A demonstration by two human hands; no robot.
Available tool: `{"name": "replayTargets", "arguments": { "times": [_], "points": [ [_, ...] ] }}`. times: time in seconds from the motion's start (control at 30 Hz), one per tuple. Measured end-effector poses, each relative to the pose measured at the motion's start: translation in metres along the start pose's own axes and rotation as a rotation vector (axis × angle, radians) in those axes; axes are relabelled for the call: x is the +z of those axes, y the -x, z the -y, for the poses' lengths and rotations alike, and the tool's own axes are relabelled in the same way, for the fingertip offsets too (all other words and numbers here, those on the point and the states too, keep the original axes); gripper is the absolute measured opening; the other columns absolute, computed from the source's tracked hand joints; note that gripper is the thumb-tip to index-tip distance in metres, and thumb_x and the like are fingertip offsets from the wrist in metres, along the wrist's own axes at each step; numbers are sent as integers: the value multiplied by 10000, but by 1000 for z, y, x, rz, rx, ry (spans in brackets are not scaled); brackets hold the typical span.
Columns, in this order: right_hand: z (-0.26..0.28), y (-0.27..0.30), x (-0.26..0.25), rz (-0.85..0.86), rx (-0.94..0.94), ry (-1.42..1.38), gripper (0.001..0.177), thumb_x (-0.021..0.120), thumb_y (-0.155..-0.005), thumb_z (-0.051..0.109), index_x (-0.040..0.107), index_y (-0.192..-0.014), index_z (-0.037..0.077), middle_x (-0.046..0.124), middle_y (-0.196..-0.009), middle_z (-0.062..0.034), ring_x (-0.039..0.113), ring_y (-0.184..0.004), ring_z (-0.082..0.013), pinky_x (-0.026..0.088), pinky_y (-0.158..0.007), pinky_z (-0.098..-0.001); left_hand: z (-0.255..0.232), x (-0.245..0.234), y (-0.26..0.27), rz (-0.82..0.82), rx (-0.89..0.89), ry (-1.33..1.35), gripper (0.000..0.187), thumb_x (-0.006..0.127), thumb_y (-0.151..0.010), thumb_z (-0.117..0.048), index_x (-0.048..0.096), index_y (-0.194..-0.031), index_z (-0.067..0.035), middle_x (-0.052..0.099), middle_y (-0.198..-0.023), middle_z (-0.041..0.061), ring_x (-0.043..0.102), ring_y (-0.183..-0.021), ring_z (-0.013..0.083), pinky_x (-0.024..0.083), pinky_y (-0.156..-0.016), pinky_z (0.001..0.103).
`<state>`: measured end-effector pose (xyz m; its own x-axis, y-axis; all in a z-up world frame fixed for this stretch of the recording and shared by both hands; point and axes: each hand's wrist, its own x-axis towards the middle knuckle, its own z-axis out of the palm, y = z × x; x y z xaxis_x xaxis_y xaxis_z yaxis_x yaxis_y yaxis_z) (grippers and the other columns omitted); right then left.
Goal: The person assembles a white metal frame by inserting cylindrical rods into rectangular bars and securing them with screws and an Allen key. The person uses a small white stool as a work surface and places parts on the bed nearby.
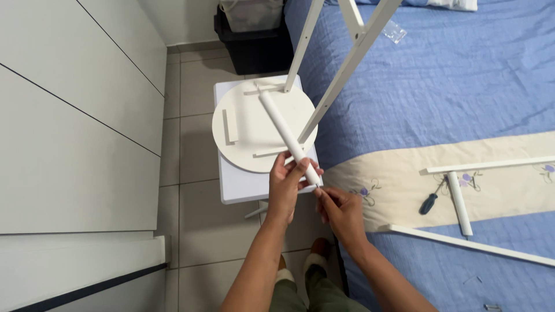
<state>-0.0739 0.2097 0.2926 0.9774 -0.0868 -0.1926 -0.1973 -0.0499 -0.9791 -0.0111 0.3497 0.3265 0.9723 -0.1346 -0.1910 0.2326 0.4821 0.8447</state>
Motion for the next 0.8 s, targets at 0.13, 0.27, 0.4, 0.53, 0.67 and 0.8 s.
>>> {"name": "replayTargets", "arguments": {
  "times": [0.13,0.27,0.4,0.53,0.67,0.8],
  "points": [
    [14,0,-7,312,484,-797,397,477,-1000,375,685,-913,48,636,-668,-14,495,-474,-71,354,-398,-206,-10,-4,2,52,2,-8,444,700,-940,-236,506,-1275,-18,721,-960,124,754,-887,242,621,-783,393],
    [18,8,-7,403,436,-890,294,524,-1049,270,678,-943,43,624,-693,-12,481,-473,-60,381,-452,-203,-17,-6,10,84,-35,25,447,701,-933,-246,512,-1273,-25,725,-952,122,758,-872,241,633,-795,402],
    [12,21,20,-33,-12,-74,263,586,-1014,271,723,-981,48,614,-665,-26,472,-489,-74,368,-443,-222,-17,-8,14,32,3,22,439,711,-923,-238,524,-1257,-22,724,-948,121,756,-874,237,638,-775,408],
    [14,23,27,16,244,-462,301,530,-1019,293,663,-938,35,637,-675,-38,496,-460,-102,337,-412,-234,-18,-14,16,30,24,37,441,725,-918,-242,531,-1247,-21,724,-957,117,751,-884,231,645,-785,403],
    [21,18,17,497,431,-1113,271,543,-1046,289,656,-953,61,626,-701,-14,474,-450,-65,377,-457,-222,-25,-24,16,57,-36,76,452,730,-914,-254,531,-1252,-28,724,-952,116,754,-879,238,635,-775,389],
    [26,13,31,218,207,-499,337,552,-1043,296,666,-881,24,613,-635,-30,455,-426,-70,341,-418,-231,-33,-30,16,50,-20,66,466,737,-910,-264,534,-1251,-19,727,-947,121,764,-869,251,646,-784,385]
  ]
}}
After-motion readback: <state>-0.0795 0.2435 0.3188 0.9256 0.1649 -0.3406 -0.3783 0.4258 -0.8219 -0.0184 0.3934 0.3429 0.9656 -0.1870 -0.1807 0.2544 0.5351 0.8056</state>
